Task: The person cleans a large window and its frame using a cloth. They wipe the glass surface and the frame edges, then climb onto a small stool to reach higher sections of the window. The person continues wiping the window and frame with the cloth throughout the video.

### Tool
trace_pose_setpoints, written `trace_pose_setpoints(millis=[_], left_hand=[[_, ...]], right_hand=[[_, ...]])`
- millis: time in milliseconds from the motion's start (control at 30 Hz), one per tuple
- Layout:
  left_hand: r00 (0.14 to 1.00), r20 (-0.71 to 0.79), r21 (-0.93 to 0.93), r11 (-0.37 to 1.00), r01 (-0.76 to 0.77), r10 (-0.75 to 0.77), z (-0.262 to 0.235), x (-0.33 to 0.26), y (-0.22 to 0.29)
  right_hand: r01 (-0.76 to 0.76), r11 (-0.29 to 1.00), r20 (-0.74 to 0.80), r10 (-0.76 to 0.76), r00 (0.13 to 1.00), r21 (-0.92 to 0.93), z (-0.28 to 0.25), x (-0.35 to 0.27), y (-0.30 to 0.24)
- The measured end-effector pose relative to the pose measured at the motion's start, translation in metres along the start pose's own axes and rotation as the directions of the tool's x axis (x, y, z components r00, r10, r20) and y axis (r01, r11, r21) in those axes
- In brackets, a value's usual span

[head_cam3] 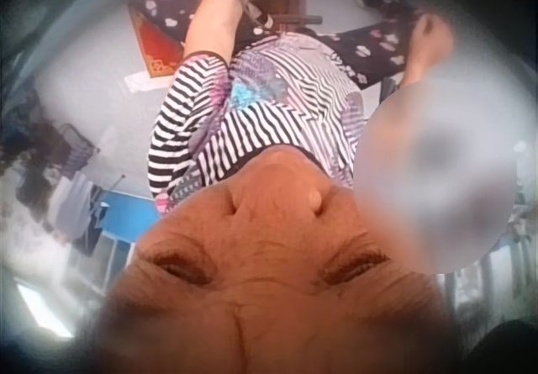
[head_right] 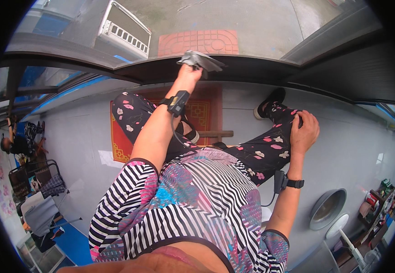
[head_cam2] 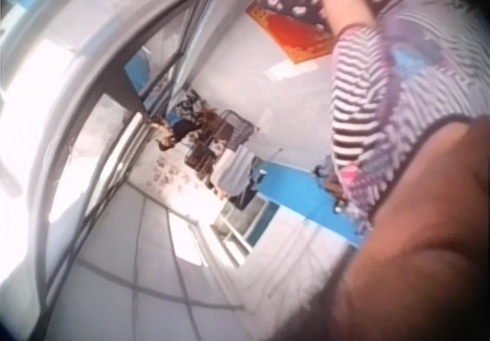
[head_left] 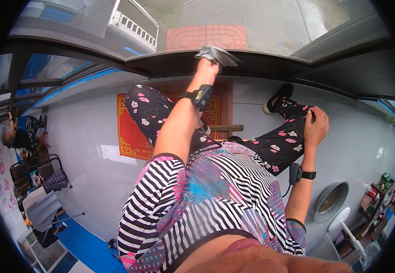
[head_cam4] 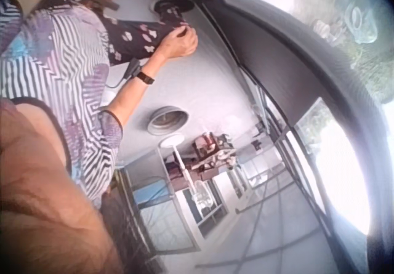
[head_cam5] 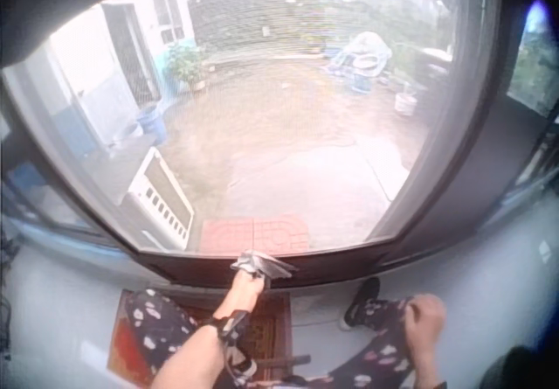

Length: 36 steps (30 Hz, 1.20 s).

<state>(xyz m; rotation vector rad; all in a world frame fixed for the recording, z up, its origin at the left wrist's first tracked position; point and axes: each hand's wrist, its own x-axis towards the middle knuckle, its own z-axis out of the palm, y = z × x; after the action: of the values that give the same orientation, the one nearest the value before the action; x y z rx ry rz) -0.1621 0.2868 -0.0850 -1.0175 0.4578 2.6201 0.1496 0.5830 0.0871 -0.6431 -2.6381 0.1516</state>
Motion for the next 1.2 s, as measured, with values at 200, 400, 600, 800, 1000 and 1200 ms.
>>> trace_pose_setpoints(millis=[200,400,600,800,1000,1200], left_hand=[[0.980,-0.102,-0.006,0.985,-0.172,0.171,-0.023,0.006,0.098],[0.649,0.642,0.767,-0.340,-0.545,0.409,-0.060,-0.029,0.187],[0.614,0.626,0.775,-0.298,-0.557,0.482,-0.089,-0.032,0.245],[0.738,0.510,0.856,-0.176,-0.486,0.442,-0.081,-0.009,0.211],[0.790,0.586,0.810,-0.153,-0.566,0.178,-0.043,-0.025,0.108],[0.989,-0.078,0.452,0.889,-0.079,0.128,-0.009,0.010,0.041]], right_hand=[[0.008,1.000,0.009,-0.008,1.000,-0.017,0.000,0.001,0.001],[0.042,0.999,-0.001,-0.042,0.999,-0.032,0.006,0.000,0.007],[-0.013,1.000,-0.038,0.014,0.999,0.027,0.005,0.006,0.003],[-0.078,0.997,-0.067,0.080,0.995,0.027,0.000,-0.003,0.013],[-0.128,0.992,-0.020,0.129,0.992,0.022,-0.004,-0.011,0.020],[-0.066,0.998,-0.059,0.067,0.996,0.016,-0.002,-0.006,0.014]])
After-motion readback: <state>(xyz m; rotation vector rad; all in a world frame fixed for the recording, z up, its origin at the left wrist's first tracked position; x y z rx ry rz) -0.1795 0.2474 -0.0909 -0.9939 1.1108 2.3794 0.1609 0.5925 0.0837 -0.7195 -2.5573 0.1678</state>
